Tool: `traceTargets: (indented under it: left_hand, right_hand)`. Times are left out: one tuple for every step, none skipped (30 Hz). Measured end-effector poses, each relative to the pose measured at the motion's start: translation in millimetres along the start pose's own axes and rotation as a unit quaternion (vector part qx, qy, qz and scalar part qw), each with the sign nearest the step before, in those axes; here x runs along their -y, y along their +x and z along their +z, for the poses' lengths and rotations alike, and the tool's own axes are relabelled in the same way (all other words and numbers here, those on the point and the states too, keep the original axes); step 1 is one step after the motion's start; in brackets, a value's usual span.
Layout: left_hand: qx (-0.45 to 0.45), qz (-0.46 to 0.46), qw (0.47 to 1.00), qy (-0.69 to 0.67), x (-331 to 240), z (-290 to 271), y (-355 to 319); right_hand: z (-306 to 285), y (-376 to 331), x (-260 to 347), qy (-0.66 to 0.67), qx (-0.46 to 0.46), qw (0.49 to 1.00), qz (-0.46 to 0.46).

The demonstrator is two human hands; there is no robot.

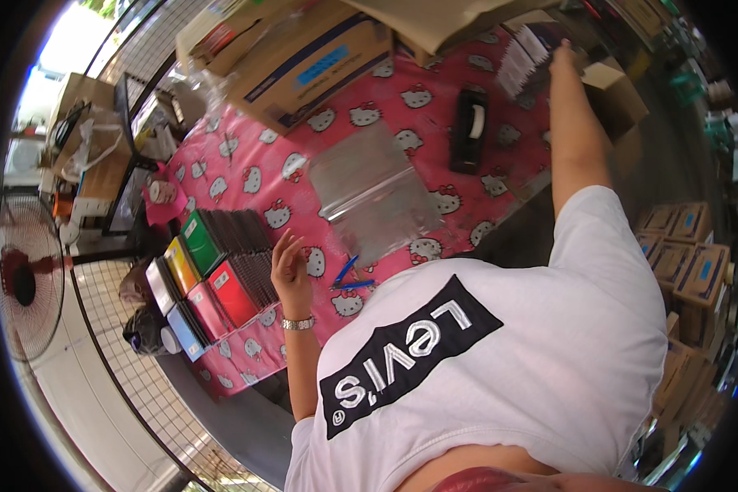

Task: The person organizes small notebooks by color on a table and then places stacks of them into clear plastic bags.

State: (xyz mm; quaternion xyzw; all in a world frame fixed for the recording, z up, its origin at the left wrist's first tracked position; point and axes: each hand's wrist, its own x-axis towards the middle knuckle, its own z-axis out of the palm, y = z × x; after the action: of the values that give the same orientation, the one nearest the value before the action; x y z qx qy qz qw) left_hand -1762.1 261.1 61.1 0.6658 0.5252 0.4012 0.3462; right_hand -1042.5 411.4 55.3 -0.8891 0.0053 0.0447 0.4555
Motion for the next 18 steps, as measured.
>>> traceTargets:
  left_hand:
    - [-0.024, 0.028, 0.999, -0.03, 6, -7, 4]
    - [-0.037, 0.019, 0.999, -0.03, 1, -26, -1]
    - [-0.089, 0.026, 0.996, -0.007, -8, -51, -9]
    - [-0.136, 0.046, 0.99, 0.001, -15, -75, -13]
    - [-0.174, 0.08, 0.981, -0.011, -21, -96, -9]
    - [-0.244, 0.072, 0.967, 0.002, -22, -121, -5]
    - [-0.32, 0.097, 0.942, -0.022, -19, -152, 2]
    - [-0.361, 0.062, 0.93, 0.031, -25, -181, 9]
    - [-0.425, 0.028, 0.903, 0.06, -18, -214, 14]
    - [-0.457, 0.014, 0.889, 0.02, -10, -240, 24]
    - [-0.475, -0.024, 0.878, 0.061, 10, -277, 26]
    - [-0.462, -0.058, 0.871, 0.152, 37, -311, 29]
    - [-0.445, -0.074, 0.876, 0.171, 62, -335, 36]
    - [-0.435, -0.099, 0.873, 0.199, 83, -349, 50]
    - [-0.409, -0.122, 0.866, 0.261, 100, -363, 61]
    - [-0.392, -0.135, 0.873, 0.258, 123, -398, 57]
    - [-0.355, -0.136, 0.888, 0.258, 137, -392, 76]
    - [-0.301, -0.158, 0.887, 0.311, 147, -388, 88]
  right_hand:
    - [-15, 46, 4, -0.055, -0.074, 0.991, -0.098]
    - [-3, 38, 7, -0.038, -0.099, 0.992, -0.074]
    - [23, -25, -8, -0.014, -0.125, 0.988, -0.089]
    - [9, -103, -1, 0.012, -0.167, 0.979, -0.113]
    - [-6, -156, -1, 0.156, -0.231, 0.925, -0.259]
    - [-19, -243, 11, 0.264, -0.195, 0.875, -0.355]
    - [-13, -306, -2, 0.203, -0.075, 0.884, -0.415]
    - [-14, -384, -4, 0.329, 0.192, 0.814, -0.439]
    - [-16, -460, -10, 0.337, 0.362, 0.741, -0.454]
    - [6, -519, -20, 0.356, 0.415, 0.637, -0.543]
    - [26, -582, -31, 0.374, 0.484, 0.51, -0.605]
    - [19, -632, -26, 0.32, 0.567, 0.469, -0.597]
    - [17, -675, -15, 0.298, 0.636, 0.452, -0.549]
    - [28, -712, -1, 0.302, 0.637, 0.447, -0.55]
    - [45, -747, 13, 0.307, 0.639, 0.442, -0.549]
    - [51, -787, 27, 0.295, 0.656, 0.445, -0.533]
    - [71, -809, 37, 0.264, 0.659, 0.466, -0.528]
    - [83, -829, 41, 0.167, 0.659, 0.502, -0.535]
